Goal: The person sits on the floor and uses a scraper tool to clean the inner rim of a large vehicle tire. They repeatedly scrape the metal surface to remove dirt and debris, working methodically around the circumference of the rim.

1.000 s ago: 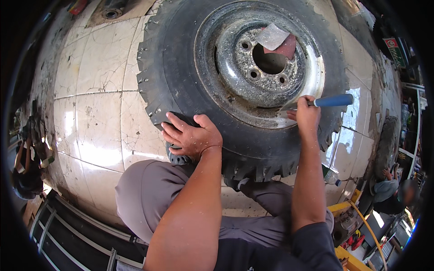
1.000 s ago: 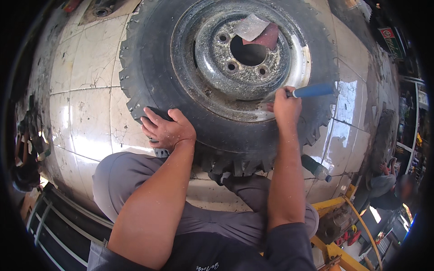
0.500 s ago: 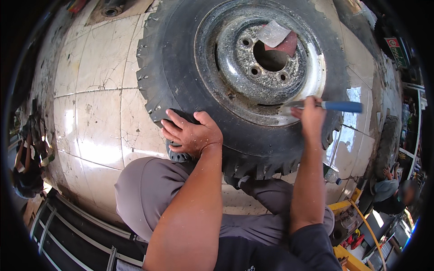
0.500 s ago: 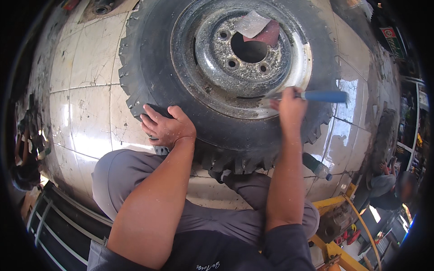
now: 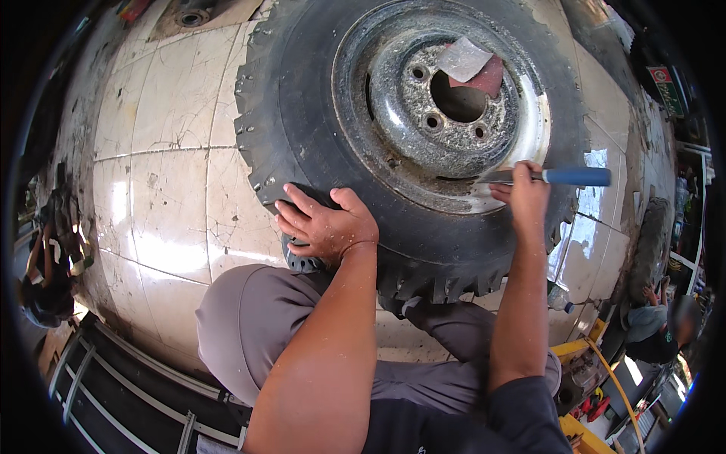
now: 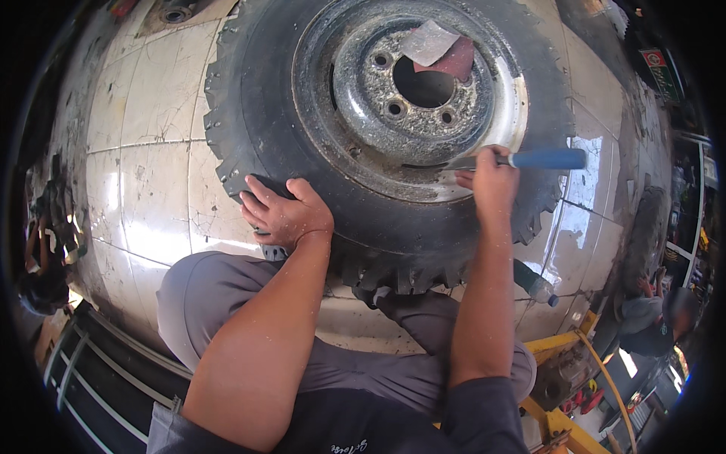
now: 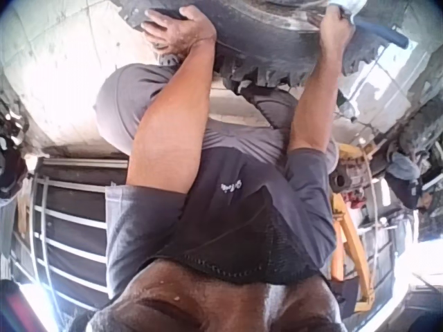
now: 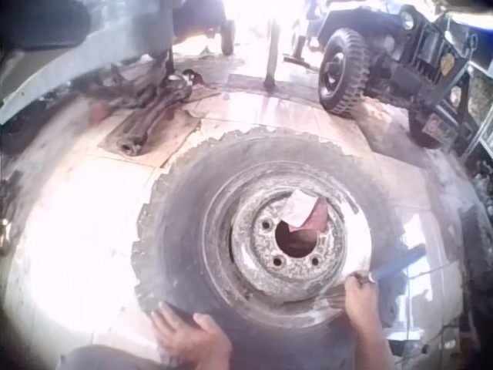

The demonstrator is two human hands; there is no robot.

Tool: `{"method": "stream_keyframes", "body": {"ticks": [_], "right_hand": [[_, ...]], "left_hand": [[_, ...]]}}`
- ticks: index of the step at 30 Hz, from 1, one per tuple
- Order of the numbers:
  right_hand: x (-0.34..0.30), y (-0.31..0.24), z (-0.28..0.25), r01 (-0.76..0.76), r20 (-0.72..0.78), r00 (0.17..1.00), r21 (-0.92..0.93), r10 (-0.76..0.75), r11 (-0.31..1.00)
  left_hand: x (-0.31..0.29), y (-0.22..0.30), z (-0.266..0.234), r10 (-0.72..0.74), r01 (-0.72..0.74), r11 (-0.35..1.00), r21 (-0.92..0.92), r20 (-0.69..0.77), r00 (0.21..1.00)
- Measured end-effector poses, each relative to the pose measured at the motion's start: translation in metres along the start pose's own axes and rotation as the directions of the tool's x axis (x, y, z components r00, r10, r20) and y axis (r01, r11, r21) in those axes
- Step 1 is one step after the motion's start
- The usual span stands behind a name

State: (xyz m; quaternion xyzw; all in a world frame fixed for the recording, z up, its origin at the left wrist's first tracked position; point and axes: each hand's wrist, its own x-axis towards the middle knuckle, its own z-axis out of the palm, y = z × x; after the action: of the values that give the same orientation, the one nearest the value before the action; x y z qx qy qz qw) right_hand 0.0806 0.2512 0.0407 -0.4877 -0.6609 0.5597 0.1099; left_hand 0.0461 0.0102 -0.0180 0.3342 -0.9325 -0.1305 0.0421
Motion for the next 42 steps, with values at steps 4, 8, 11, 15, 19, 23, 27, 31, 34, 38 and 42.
{"method": "stream_keyframes", "body": {"ticks": [4, 8, 11, 15, 19, 23, 27, 31, 34, 38, 42], "right_hand": [[-0.001, 0.013, 0.004, -0.026, 0.036, 0.999, -0.127, 0.031, 0.992], [0.0, 0.003, 0.009, -0.053, 0.024, 0.998, 0.002, 0.053, 0.999], [0.006, 0.009, -0.001, -0.016, -0.007, 1.0, -0.023, 0.016, 1.0], [0.008, 0.017, 0.005, -0.051, 0.042, 0.998, -0.062, 0.054, 0.997], [0.01, 0.009, -0.001, -0.019, -0.014, 1.0, -0.002, 0.019, 1.0], [0.01, 0.012, 0.004, -0.045, -0.015, 0.999, -0.1, 0.043, 0.994], [0.007, 0.006, 0.0, -0.058, -0.006, 0.998, -0.014, 0.058, 0.998], [0.006, 0.028, 0.008, -0.09, 0.052, 0.995, 0.016, 0.089, 0.996], [0.002, 0.012, 0.005, -0.057, 0.02, 0.998, -0.001, 0.057, 0.998], [0.003, 0.022, -0.001, -0.051, 0.001, 0.999, -0.072, 0.051, 0.996], [0.005, 0.013, 0.001, -0.041, 0.04, 0.998, -0.076, 0.045, 0.996]], "left_hand": [[0.001, 0.0, -0.001, 0.007, -0.007, 1.0, -0.004, -0.001, 1.0], [0.002, 0.0, -0.002, 0.009, -0.009, 1.0, 0.013, -0.017, 1.0], [0.001, -0.002, 0.0, 0.02, -0.02, 1.0, 0.008, -0.007, 1.0], [0.001, -0.003, -0.005, -0.01, 0.01, 1.0, 0.017, 0.001, 1.0], [0.0, 0.002, 0.002, 0.034, -0.034, 0.999, -0.026, -0.028, 0.999], [0.001, 0.003, -0.007, -0.004, 0.004, 1.0, -0.004, 0.025, 1.0], [0.001, -0.002, -0.002, 0.014, -0.013, 1.0, -0.015, 0.018, 1.0], [0.002, 0.002, -0.005, -0.02, 0.021, 1.0, -0.019, 0.038, 0.999], [0.002, -0.002, -0.004, 0.001, -0.001, 1.0, 0.002, 0.015, 1.0], [-0.001, -0.003, -0.001, -0.001, 0.001, 1.0, 0.014, 0.035, 0.999], [0.002, 0.003, -0.007, -0.012, 0.012, 1.0, 0.006, 0.034, 0.999]]}}
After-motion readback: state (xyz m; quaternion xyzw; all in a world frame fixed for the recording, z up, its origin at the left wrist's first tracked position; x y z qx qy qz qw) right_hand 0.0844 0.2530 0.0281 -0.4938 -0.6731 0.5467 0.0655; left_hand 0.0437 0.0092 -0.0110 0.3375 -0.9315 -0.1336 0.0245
